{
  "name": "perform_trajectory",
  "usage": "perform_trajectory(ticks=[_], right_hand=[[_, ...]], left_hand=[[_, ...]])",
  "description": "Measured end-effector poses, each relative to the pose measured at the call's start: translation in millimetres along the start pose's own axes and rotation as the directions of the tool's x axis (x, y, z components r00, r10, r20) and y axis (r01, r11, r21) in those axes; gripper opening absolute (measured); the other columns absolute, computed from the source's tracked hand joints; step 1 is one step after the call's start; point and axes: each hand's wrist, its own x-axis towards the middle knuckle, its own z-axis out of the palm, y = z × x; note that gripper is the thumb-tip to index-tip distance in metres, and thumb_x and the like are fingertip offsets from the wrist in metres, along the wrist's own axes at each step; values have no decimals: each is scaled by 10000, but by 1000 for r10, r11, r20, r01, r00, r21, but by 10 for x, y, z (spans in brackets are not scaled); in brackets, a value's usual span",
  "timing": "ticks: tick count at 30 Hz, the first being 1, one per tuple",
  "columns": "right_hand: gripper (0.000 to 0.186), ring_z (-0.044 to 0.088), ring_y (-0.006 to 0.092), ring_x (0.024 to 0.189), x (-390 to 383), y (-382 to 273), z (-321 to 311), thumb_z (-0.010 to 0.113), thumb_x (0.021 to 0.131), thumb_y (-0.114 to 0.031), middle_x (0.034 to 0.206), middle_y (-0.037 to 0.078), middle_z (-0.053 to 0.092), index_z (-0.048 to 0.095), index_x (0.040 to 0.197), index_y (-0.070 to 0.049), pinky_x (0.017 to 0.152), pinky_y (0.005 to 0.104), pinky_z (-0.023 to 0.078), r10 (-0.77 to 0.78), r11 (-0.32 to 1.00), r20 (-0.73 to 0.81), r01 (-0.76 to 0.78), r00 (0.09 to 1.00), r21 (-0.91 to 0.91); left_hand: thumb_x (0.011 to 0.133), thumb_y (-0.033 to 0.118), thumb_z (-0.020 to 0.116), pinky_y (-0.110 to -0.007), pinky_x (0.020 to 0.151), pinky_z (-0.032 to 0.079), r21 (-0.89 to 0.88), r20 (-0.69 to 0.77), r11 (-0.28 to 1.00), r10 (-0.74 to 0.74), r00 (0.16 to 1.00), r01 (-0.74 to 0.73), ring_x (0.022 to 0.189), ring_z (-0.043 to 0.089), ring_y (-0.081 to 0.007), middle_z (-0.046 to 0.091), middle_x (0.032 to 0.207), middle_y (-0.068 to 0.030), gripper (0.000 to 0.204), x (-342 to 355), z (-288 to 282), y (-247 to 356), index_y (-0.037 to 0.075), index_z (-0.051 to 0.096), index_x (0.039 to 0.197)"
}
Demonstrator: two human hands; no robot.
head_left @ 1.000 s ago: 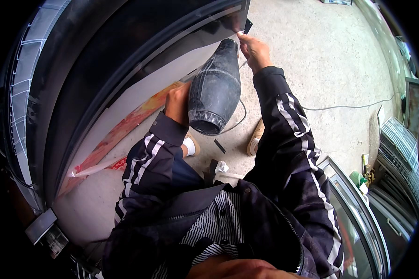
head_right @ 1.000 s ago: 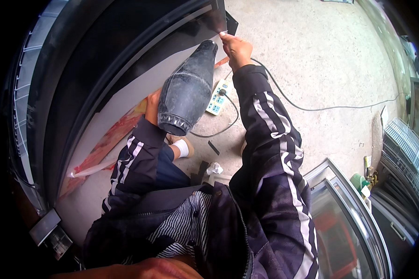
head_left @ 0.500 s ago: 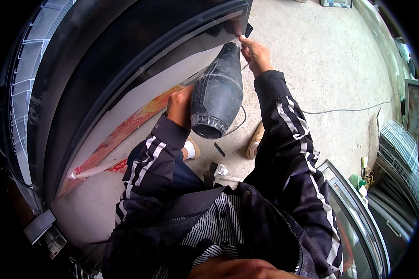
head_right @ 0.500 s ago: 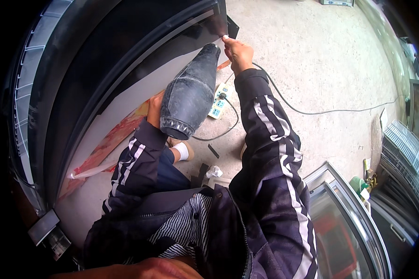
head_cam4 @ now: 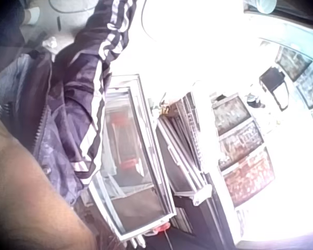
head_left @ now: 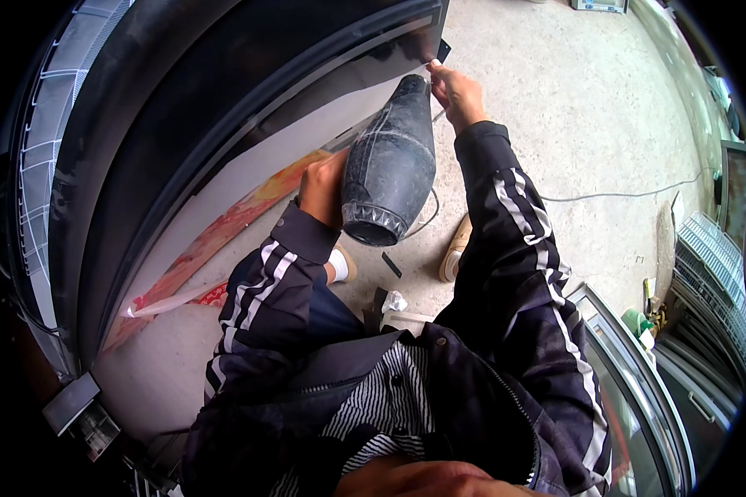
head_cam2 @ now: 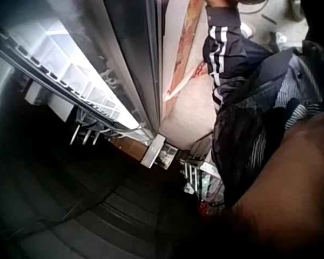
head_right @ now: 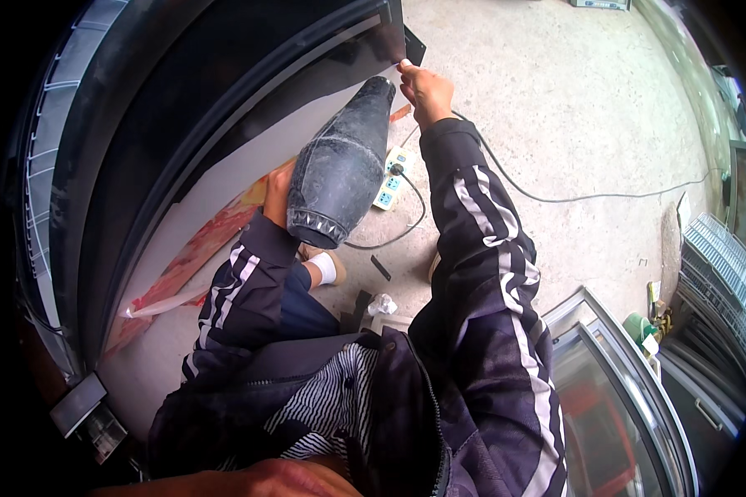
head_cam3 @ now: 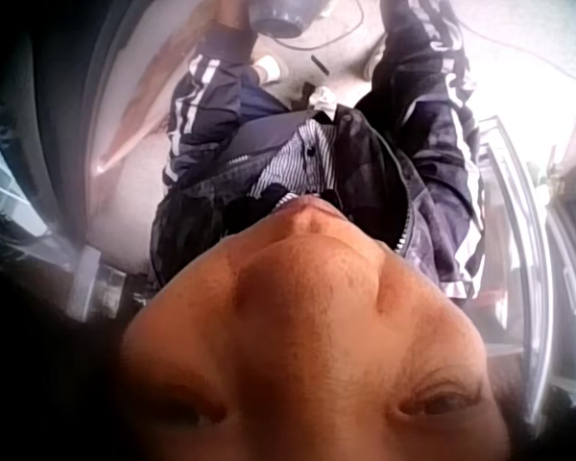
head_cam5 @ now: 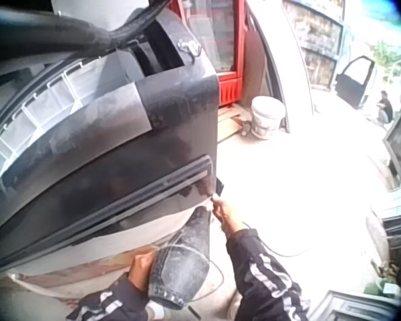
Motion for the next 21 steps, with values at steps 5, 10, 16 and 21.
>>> perform_trajectory(ticks=[5, 10, 16, 21], right_hand=[[154, 592, 108, 746, -29, -45, -3, 710, 837, -83, 899, 67, 666, 688, 937, 32, 710, 227, 522, 10, 998, 9, -9, 1000, -55], [139, 611, 124, 738, -25, -39, 12, 728, 819, -69, 854, 76, 679, 706, 886, 50, 691, 243, 530, -7, 999, 7, 7, 1000, -47], [150, 620, 126, 766, -13, -71, 1, 708, 849, -87, 913, 90, 690, 683, 912, 47, 707, 242, 539, -39, 994, 11, 40, 999, -100], [139, 643, 144, 790, 29, -36, -37, 715, 842, -85, 897, 92, 696, 702, 887, 46, 729, 265, 551, -33, 998, 33, 35, 999, -46]], left_hand=[[754, 22, 661, -416, 688, 533, 14, 5, 1000, -16, 1000, 16, 850, 654, -413, 667, 893, -227, 283, -25, -9, -28, 15, 634, 1035], [746, 4, 641, -428, 675, 519, 7, -3, 1000, 7, 1000, -7, 832, 642, -426, 657, 871, -234, 241, -12, -5, -45, 11, 631, 987], [739, 4, 643, -422, 672, 516, -4, -1, 1000, 4, 1000, -4, 831, 638, -429, 653, 858, -233, 233, -8, -6, -15, 1, 626, 971], [734, 12, 651, -422, 667, 515, -2, -5, 1000, 12, 1000, -12, 823, 637, -428, 652, 851, -229, 219, 17, 5, -10, 0, 624, 951]])
